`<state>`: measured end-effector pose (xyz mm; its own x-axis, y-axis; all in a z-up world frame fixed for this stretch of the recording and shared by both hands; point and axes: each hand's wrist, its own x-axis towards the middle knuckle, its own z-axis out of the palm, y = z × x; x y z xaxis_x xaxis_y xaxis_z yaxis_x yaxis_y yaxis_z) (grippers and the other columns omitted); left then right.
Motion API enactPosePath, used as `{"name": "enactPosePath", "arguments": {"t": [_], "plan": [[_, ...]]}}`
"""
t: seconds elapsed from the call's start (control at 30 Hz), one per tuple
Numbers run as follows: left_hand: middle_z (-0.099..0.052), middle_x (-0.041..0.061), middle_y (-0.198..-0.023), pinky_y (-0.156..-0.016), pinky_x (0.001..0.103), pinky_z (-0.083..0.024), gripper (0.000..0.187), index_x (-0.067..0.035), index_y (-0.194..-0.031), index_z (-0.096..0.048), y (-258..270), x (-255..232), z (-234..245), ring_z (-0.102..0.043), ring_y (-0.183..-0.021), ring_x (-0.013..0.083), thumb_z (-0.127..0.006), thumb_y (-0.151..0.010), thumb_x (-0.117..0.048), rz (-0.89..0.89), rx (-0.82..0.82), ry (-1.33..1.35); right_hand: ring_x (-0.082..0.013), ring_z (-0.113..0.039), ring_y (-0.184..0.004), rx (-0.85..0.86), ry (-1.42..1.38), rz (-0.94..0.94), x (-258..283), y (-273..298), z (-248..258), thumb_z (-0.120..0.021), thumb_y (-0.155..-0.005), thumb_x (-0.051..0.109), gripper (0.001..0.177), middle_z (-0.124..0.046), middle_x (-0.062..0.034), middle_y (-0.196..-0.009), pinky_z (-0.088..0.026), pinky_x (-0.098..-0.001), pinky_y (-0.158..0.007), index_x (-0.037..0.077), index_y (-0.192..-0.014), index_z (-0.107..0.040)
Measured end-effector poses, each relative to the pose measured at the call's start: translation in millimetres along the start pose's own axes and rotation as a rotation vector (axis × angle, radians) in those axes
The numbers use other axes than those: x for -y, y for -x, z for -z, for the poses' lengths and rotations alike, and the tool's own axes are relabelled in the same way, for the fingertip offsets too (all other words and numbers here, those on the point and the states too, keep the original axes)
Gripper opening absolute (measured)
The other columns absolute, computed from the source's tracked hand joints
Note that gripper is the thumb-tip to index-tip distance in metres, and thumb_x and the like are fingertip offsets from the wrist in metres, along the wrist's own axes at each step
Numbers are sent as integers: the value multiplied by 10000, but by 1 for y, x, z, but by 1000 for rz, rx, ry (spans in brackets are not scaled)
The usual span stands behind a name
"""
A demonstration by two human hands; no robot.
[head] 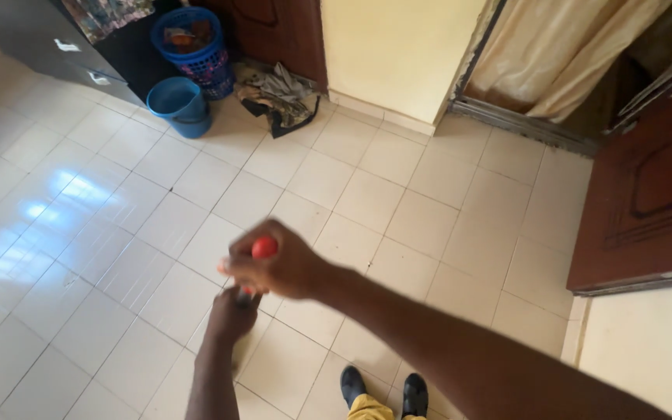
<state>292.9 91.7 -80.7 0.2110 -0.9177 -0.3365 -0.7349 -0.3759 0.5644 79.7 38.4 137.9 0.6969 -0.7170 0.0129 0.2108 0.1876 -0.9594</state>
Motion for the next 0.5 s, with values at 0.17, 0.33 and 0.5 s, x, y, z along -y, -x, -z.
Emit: {"name": "enactPosePath", "arguments": {"t": [0.17,0.33,0.5], "plan": [[-773,118,-776,-705,406,-575,166,-126,-1002,-747,-15,-5,-19,-752,-709,244,-694,-855,-183,-104,70,153,-71,-579,-531,-179,-77,-66,-14,-6,15,-717,-876,101,223,-618,-8,-598,-479,-240,-508,79,-666,-645],[-719,111,-684,-620,382,-558,181,-149,-994,-755,-24,-121,-16,-701,-624,237,-597,-908,-138,-341,94,377,-95,-497,-481,-128,35,143,38,6,75,-713,-956,121,427,-501,-4,-526,-453,-258,-531,107,-578,-515],[-691,97,-702,-634,374,-524,144,-120,-951,-745,-27,-183,-1,-648,-613,220,-604,-944,-152,-474,115,304,-119,-551,-461,-274,352,54,114,10,57,-725,-851,198,241,-580,-16,-571,-492,-303,-489,86,-655,-639]]}}
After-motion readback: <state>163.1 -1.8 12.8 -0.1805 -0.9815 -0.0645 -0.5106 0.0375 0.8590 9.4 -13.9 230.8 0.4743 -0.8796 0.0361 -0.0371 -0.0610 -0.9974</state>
